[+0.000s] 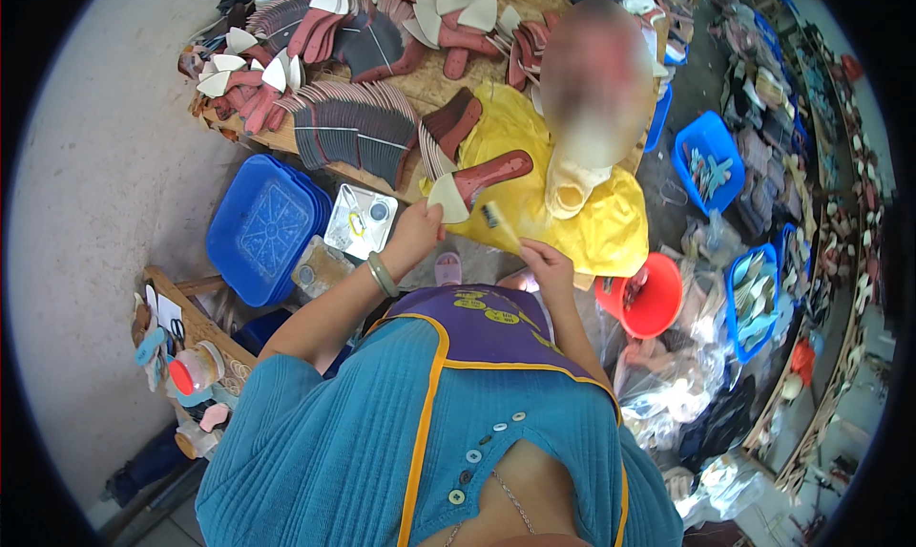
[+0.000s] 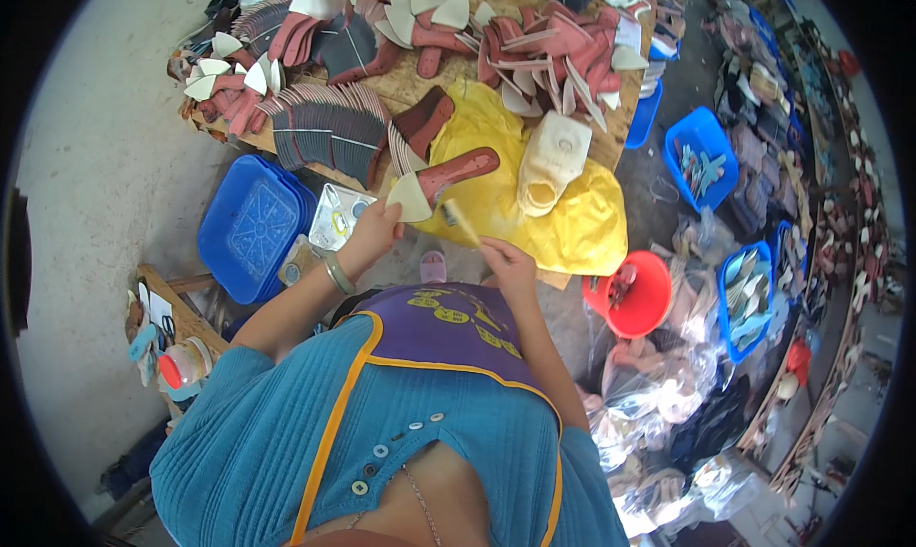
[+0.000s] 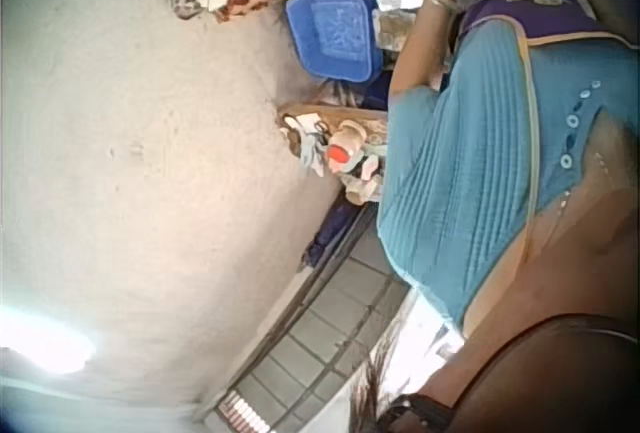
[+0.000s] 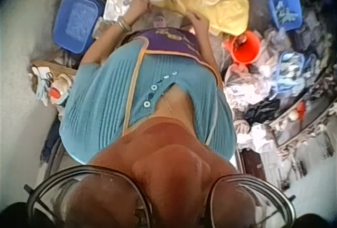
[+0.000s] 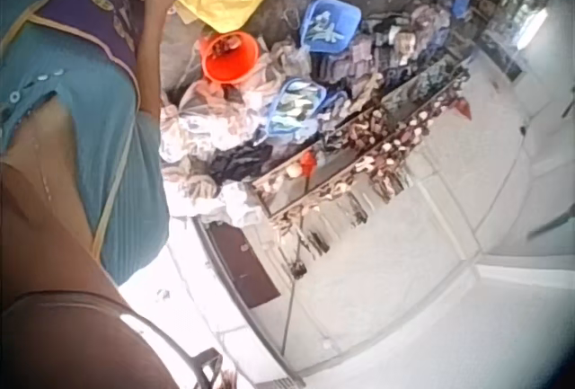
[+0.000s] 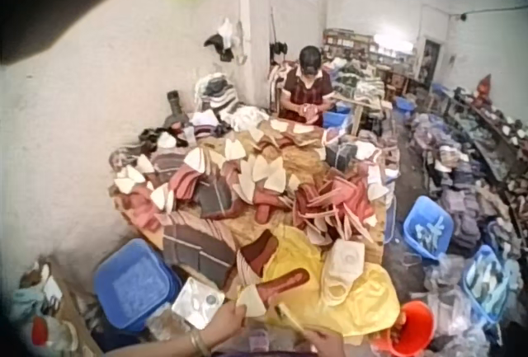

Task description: The person applies glue onto shoe insoles using a brush and handles various shoe components and straps on the workbench.

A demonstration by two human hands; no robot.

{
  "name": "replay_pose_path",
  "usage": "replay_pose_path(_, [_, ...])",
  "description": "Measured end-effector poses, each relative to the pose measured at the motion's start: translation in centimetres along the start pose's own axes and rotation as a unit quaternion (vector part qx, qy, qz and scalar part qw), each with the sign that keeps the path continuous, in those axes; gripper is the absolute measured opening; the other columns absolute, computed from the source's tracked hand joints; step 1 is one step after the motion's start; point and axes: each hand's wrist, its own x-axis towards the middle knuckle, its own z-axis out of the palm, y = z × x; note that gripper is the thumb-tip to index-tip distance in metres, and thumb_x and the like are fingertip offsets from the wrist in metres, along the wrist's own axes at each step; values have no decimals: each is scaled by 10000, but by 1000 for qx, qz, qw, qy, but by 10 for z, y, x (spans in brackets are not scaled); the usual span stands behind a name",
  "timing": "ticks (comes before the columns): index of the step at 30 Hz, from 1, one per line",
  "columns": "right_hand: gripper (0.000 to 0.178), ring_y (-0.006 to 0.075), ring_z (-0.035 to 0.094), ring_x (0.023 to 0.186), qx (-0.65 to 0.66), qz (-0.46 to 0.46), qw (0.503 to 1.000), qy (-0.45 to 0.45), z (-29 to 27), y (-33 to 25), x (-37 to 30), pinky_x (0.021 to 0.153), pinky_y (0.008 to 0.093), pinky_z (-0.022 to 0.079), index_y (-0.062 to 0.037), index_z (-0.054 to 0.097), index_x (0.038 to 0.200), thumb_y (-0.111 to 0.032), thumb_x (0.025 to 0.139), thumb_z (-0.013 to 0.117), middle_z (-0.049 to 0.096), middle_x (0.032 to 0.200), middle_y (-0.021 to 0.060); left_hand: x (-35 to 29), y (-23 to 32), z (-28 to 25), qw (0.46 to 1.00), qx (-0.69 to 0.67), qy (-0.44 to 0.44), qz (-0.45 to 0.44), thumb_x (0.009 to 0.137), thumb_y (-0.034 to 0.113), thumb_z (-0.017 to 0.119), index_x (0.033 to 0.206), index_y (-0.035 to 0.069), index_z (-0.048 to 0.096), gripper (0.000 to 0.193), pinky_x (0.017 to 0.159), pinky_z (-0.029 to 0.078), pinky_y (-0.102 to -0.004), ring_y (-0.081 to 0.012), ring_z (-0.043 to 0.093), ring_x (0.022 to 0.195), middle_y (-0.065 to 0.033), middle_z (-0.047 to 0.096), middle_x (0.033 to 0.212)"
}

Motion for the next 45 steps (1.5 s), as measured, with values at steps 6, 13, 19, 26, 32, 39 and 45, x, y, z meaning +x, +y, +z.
replay_pose_path(6, [243,86,579,834,-36,8,993,108,-51,-18,0,770,214,451,20,662,1029,-142,849,645,664,919,47,63,44,-38,981,-165,94,46,882,192,398,752,24,538,255,385,325,-283,-122,406,405,-24,476,549])
replay_pose_path(13, [244,63,555,790,3,34,988,153,-85,-26,-5,731,188,436,17,655,1049,-127,853,650,645,892,19,200,103,-56,950,-285,123,36,868,158,400,766,6,523,221,366,297,-283,-121,400,400,-50,488,573])
replay_pose_path(19, [248,43,506,722,5,1,976,216,-102,-47,-9,651,168,398,20,652,1056,-120,852,654,606,840,-8,252,228,-8,934,-310,92,154,840,100,416,767,-12,531,177,388,303,-326,-176,429,417,-84,499,577])
replay_pose_path(26, [250,7,415,596,34,9,970,239,-114,-39,1,526,155,309,31,646,1060,-99,847,654,559,756,-48,329,260,61,964,138,24,228,817,100,490,716,17,601,172,492,429,-336,-242,563,554,-127,602,665])
replay_pose_path(32, [238,4,385,551,37,43,963,263,-119,-34,-8,483,155,271,31,648,1057,-81,847,638,508,675,-64,361,257,92,774,524,66,349,751,145,575,732,47,704,163,633,491,-388,-287,649,722,-158,671,777])
replay_pose_path(39, [242,51,511,683,-55,16,967,247,-114,-31,-3,588,170,393,55,646,1046,-98,860,621,615,812,11,397,246,69,869,397,-28,295,860,270,410,748,4,690,402,758,491,-393,-271,653,778,-138,681,781])
replay_pose_path(45, [268,64,549,759,-13,59,962,265,-103,-45,5,670,185,440,41,649,1049,-130,843,651,649,881,38,340,195,24,941,26,148,302,791,295,565,944,3,621,334,713,494,-417,-311,637,779,-195,649,804])
